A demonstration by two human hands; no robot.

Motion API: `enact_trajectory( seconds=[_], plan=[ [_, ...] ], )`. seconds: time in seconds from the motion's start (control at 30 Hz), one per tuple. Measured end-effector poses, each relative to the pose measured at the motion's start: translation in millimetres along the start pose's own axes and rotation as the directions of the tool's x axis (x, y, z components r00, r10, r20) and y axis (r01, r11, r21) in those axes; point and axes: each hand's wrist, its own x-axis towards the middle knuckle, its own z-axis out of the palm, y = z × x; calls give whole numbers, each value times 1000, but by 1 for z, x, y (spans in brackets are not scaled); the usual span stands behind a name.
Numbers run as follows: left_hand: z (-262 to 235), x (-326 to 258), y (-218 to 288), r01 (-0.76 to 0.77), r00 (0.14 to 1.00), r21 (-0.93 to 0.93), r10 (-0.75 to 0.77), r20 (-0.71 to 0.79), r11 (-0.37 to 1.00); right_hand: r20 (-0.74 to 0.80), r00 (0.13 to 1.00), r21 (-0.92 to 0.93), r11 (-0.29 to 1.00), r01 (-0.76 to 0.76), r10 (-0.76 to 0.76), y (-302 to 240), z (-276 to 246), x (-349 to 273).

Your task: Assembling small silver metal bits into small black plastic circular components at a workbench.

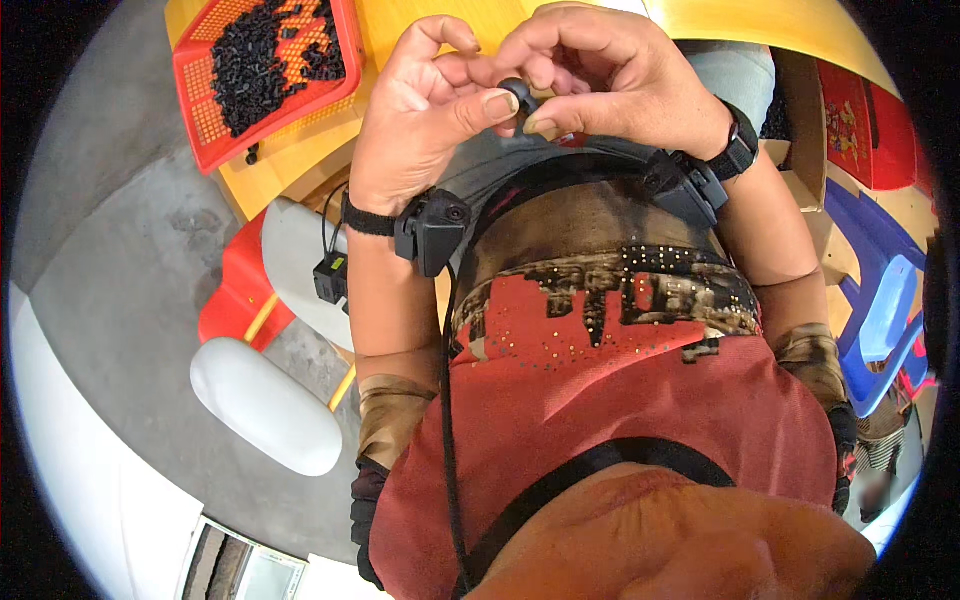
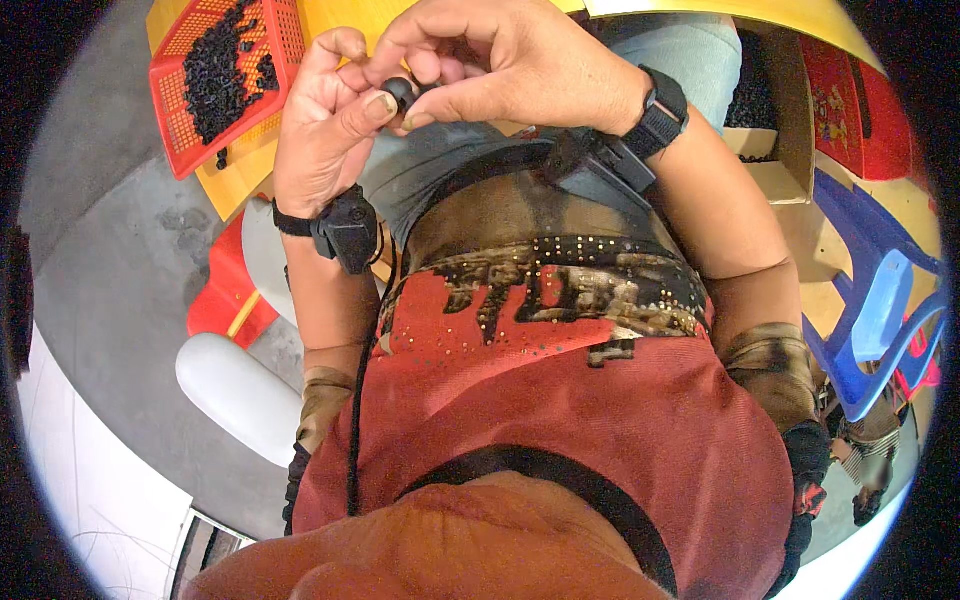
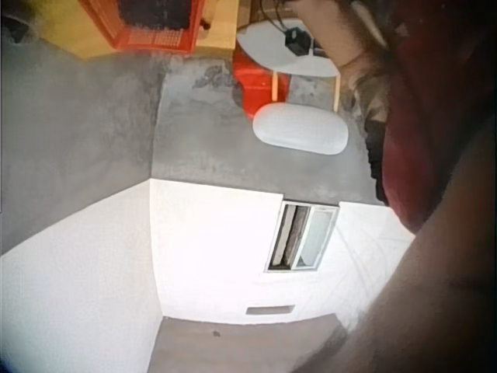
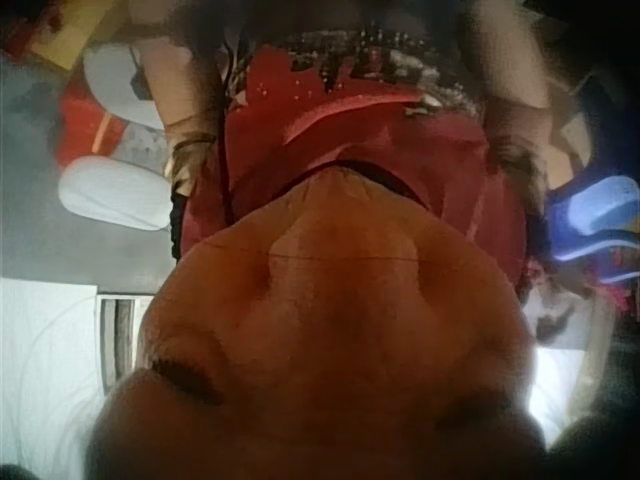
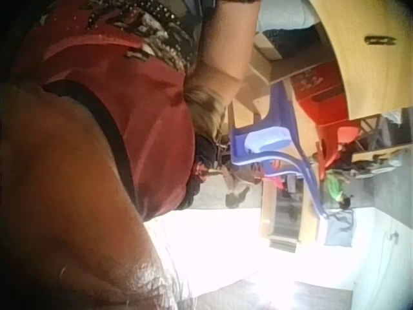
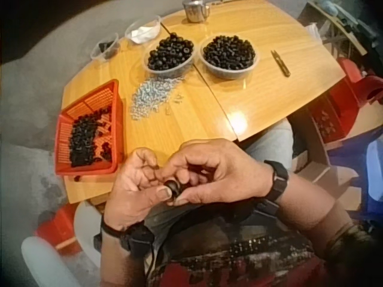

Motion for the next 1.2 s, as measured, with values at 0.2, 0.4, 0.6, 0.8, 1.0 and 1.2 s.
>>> enact_trajectory(
  seconds=[0.2,0.4,0.6,0.8,1.0,1.2],
  plan=[
    [-5,3,-9,50,992,23,-52,115,999,529,556,-357,426,831,-641,30,-25,28],
    [-6,2,-26,101,992,-140,-88,91,985,596,612,-463,400,791,-520,9,-18,18],
    [-5,-2,-33,197,980,-225,-183,81,954,594,637,-525,364,770,-491,15,-16,14],
    [1,-5,-36,284,958,-200,-284,28,938,301,949,-474,849,235,-95,17,-3,-2],
    [-5,-10,-47,325,942,-249,-290,168,912,315,949,-442,884,154,-8,16,-4,-6],
    [-6,-9,-47,242,970,-321,-226,88,916,285,951,-625,775,91,118,5,-2,2]
  ],
)
